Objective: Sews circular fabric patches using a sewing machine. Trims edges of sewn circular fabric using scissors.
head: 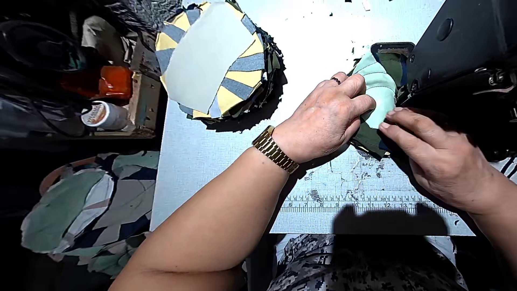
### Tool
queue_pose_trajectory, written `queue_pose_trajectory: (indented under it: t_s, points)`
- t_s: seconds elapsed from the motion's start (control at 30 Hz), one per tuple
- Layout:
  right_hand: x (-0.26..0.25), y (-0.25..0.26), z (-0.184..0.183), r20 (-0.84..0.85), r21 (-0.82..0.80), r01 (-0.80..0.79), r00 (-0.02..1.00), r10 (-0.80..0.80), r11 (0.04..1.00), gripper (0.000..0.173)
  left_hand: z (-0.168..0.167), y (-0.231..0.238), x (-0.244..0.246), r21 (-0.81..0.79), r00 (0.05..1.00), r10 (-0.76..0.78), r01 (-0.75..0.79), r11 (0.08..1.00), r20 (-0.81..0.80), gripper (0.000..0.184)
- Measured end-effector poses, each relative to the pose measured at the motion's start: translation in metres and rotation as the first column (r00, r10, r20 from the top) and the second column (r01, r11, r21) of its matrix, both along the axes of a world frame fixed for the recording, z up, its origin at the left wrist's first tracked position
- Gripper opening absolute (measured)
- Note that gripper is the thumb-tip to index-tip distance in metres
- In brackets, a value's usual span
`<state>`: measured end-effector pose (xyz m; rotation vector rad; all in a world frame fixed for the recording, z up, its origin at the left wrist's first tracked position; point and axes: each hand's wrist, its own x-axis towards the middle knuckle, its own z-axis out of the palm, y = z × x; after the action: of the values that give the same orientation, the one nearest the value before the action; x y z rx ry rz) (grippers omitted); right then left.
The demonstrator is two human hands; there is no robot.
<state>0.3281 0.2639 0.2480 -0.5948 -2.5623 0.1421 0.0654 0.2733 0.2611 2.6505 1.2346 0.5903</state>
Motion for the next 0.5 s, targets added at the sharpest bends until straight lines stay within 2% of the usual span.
queue_pose_trajectory:
  t_s: [0.2,0.5]
  points:
    - [-0.0079,0.0006,-0.0062,0.091,0.050,-0.025,0.996,0.020,0.998,0.037,0.0012,-0.0004,-0.0010,-0.004,1.000,0.004,-0.004,1.000,-0.004,0.033]
    - [-0.0027,-0.0014,0.0002,0.062,0.048,-0.009,0.998,0.006,0.999,0.029,0.0053,-0.0066,-0.0002,-0.009,1.000,-0.023,0.023,1.000,0.021,0.031]
